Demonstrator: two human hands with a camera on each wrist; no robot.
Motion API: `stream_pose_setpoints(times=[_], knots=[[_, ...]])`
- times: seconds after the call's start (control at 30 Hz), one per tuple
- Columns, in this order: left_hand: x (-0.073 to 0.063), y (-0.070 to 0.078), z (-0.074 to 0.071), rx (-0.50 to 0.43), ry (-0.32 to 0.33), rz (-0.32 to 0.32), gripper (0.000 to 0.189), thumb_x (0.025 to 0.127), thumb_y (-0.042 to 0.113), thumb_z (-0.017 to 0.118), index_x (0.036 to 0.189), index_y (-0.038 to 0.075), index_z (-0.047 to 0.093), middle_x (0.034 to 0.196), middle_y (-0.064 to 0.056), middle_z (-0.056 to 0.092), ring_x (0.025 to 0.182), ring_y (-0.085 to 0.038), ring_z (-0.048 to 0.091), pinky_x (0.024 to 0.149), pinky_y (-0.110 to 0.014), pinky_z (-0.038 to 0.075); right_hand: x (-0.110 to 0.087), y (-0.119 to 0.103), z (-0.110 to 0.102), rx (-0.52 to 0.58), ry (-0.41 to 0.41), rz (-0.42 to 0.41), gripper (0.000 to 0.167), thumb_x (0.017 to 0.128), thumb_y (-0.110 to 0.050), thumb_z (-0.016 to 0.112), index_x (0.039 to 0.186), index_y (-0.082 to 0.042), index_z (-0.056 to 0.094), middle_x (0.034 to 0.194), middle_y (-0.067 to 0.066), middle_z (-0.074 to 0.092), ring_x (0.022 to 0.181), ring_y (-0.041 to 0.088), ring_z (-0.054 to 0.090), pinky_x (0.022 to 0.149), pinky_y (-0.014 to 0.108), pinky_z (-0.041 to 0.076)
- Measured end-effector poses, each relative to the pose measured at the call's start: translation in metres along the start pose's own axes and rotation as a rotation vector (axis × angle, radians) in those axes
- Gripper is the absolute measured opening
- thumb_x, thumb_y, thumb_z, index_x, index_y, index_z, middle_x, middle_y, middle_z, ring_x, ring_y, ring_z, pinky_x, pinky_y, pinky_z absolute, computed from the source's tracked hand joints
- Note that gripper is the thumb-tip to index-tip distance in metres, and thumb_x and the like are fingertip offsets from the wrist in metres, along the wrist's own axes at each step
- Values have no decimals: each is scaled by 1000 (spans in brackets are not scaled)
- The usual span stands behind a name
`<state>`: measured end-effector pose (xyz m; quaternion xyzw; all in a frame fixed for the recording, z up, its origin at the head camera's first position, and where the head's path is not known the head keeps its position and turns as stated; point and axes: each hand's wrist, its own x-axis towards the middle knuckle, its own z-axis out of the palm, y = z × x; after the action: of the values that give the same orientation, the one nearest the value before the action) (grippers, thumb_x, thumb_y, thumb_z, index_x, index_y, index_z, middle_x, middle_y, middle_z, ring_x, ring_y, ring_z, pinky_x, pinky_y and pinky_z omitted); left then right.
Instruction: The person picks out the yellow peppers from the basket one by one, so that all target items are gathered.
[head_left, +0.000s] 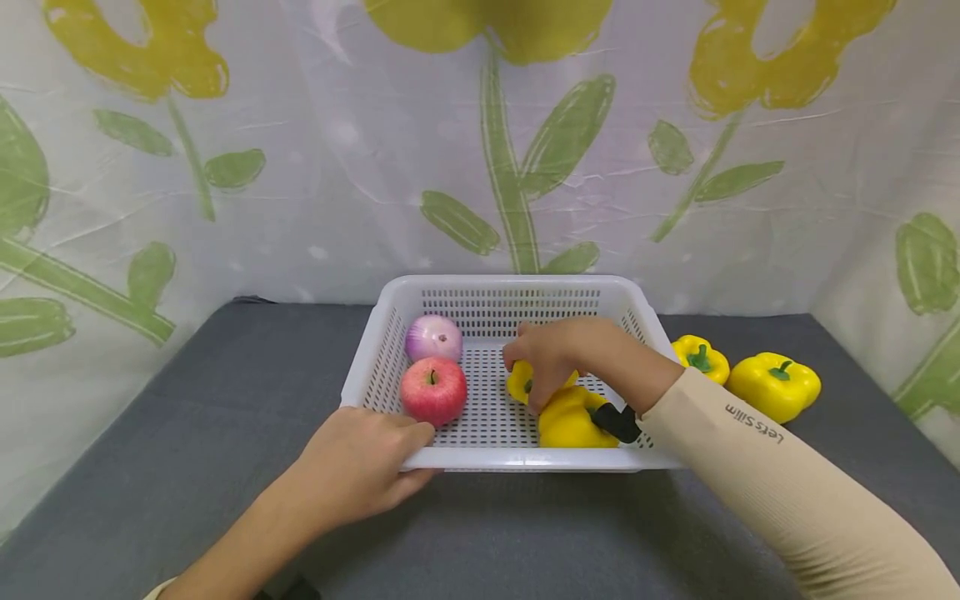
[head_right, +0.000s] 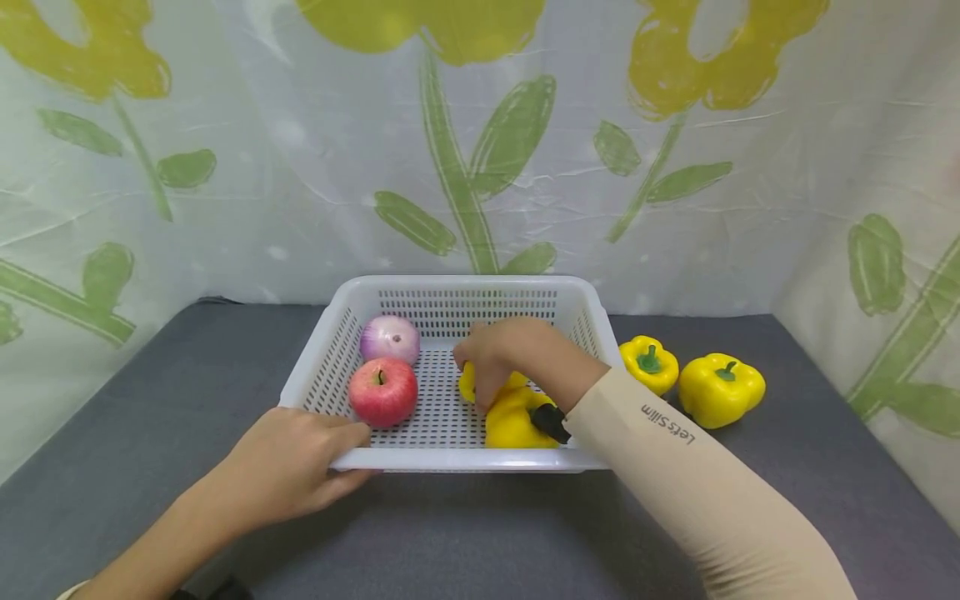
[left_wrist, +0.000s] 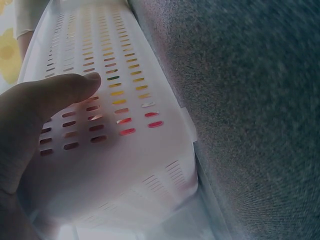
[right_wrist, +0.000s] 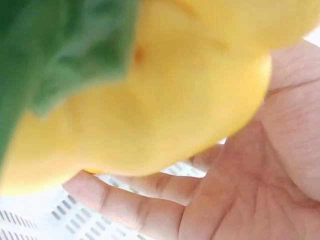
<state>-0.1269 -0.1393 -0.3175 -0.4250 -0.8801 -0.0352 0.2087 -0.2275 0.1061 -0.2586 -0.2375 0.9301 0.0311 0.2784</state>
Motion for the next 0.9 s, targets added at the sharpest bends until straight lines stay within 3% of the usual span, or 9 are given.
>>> stream_pose_setpoints(times=[0.17, 0.47, 0.6, 0.77, 0.9], knots=[[0, 0, 0, -2, -5, -4, 33, 75, 25, 83, 72, 18, 51, 58, 9, 48, 50, -6, 39, 45, -23, 31, 2, 3, -1, 4, 7, -38, 57, 76, -33, 87, 122, -24, 55, 112, 3, 49, 96, 21, 55, 79, 29, 51], [1, 1, -2, -14, -35, -11, 32, 76, 27, 84, 74, 17, 54, 59, 9, 49, 51, -6, 39, 46, -22, 31, 6, 5, 1, -18, -11, -35, 80, 78, -31, 85, 147, -25, 45, 131, -1, 52, 112, 21, 50, 101, 45, 43], [1, 1, -3, -15, -35, -9, 33, 76, 26, 84, 74, 17, 53, 60, 9, 46, 51, -6, 39, 46, -21, 30, 6, 5, 1, 28, -32, -65, 77, 77, -18, 84, 145, -30, 49, 130, -2, 50, 111, 22, 48, 92, 38, 49], [1, 1, -3, -9, -41, -12, 33, 76, 28, 84, 74, 18, 53, 60, 10, 47, 51, -6, 39, 46, -21, 30, 3, 3, 0, 51, -39, -92, 75, 81, 6, 75, 137, -41, 57, 151, 2, 35, 124, 27, 40, 73, 27, 53], [1, 1, -2, -8, -42, -12, 32, 76, 28, 84, 74, 18, 53, 61, 9, 50, 51, -6, 39, 46, -21, 30, 3, 3, 0, 4, 2, -114, 74, 80, 1, 78, 135, -43, 57, 165, 5, 12, 135, 30, 33, 83, 30, 52]])
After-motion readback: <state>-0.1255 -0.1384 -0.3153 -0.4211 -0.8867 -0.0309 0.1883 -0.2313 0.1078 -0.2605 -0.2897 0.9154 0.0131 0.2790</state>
